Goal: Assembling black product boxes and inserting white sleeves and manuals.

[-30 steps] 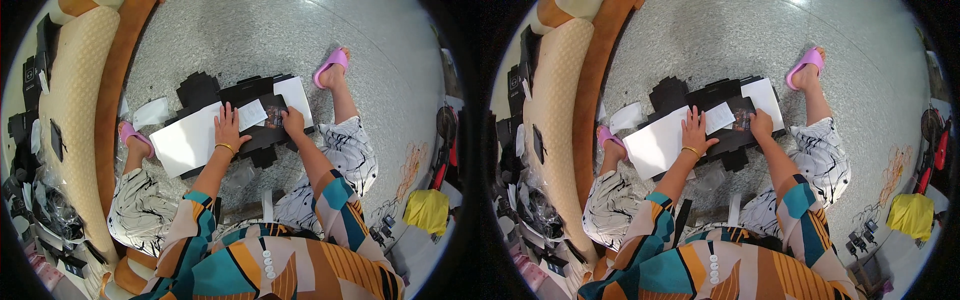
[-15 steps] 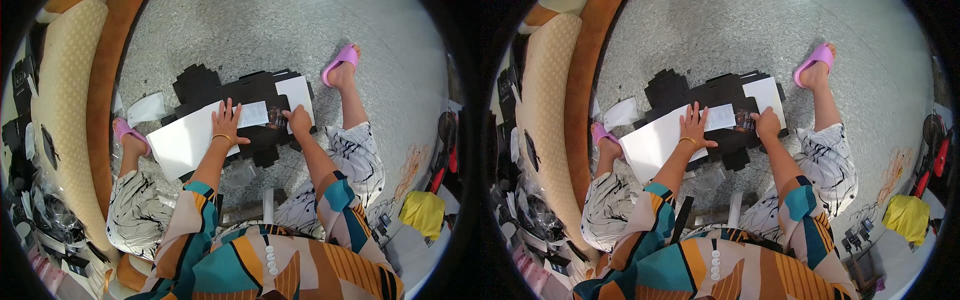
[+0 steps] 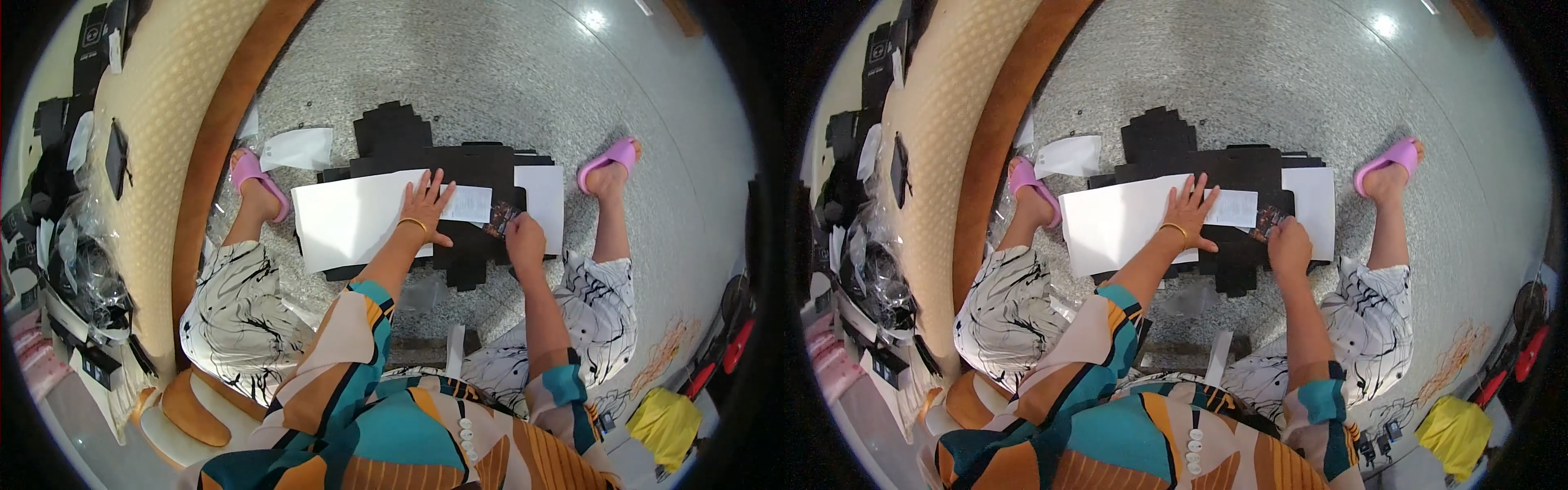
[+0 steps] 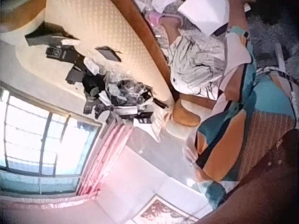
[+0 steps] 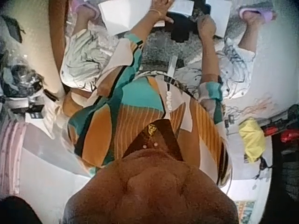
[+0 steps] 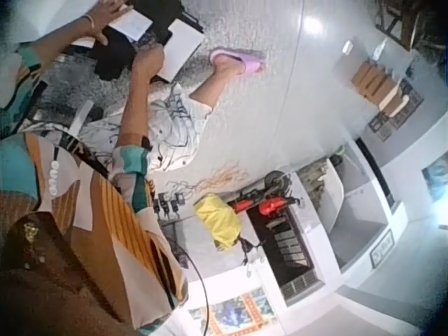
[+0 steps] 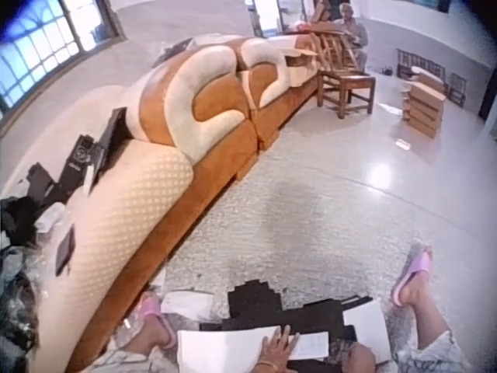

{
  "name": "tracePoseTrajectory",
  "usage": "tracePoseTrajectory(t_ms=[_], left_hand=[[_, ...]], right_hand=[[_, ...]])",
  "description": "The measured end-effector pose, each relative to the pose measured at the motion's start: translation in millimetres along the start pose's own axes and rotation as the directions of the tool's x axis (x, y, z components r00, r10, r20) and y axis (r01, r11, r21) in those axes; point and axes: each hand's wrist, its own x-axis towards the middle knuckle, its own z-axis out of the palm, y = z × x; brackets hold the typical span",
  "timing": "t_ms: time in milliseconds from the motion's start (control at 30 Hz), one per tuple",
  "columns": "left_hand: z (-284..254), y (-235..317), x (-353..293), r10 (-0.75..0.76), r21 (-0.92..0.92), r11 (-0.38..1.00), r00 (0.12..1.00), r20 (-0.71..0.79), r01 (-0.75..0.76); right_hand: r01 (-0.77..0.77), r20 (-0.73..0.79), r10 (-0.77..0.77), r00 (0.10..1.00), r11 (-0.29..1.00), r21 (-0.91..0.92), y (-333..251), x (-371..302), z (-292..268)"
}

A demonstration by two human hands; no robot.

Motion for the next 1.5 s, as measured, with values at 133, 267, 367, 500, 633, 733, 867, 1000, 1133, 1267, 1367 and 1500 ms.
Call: tracePoseTrajectory(t_ms=[133,267,367,500,633,733,867,1000,1133,1267,1367,1500], left_hand=[[-3,0,-2,0.007,-0.041,0.999,1.000,0.008,-0.007],[-6,3,-2,0.006,-0.075,0.997,1.000,0.027,-0.004],[-2,-3,-3,0.002,-0.072,0.997,1.000,-0.001,-0.002],[-2,-3,-5,0.045,-0.053,0.998,0.999,-0.014,-0.046],[10,-9,-9,0.110,-0.068,0.991,0.990,-0.086,-0.116],[14,-16,-20,0.051,-0.062,0.996,0.980,-0.193,-0.064],[27,-57,-55,-0.047,-0.051,0.998,0.970,-0.240,0.036],[25,-83,-70,-0.063,-0.072,0.996,0.991,-0.119,0.054],[21,-90,-67,-0.069,-0.073,0.995,0.997,-0.018,0.067],[27,-94,-66,-0.022,-0.102,0.995,1.000,-0.012,0.021],[28,-94,-69,-0.015,-0.113,0.994,1.000,-0.026,0.012],[33,-98,-71,-0.026,-0.094,0.995,0.995,-0.098,0.017]], right_hand=[[0.284,-0.120,-0.298,0.947,0.951,-0.124,-26,-17,16],[0.185,0.059,-0.175,0.983,0.941,-0.284,-30,-13,43],[0.197,0.050,-0.191,0.980,0.942,-0.272,-35,-11,48],[0.221,0.027,-0.222,0.975,0.937,-0.269,-26,-11,54],[0.176,0.100,-0.154,0.983,0.944,-0.279,-28,-13,53],[0.206,0.090,-0.188,0.978,0.941,-0.269,-29,-11,52],[0.238,0.062,-0.230,0.971,0.932,-0.272,-26,-8,52],[0.242,0.063,-0.234,0.970,0.926,-0.288,-28,-7,57],[0.274,0.039,-0.275,0.961,0.914,-0.300,-27,-7,58],[0.269,0.045,-0.270,0.962,0.904,-0.331,-25,-8,59],[0.238,0.099,-0.217,0.971,0.909,-0.342,-28,-12,55],[0.289,0.058,-0.286,0.957,0.903,-0.318,-27,-9,59]])
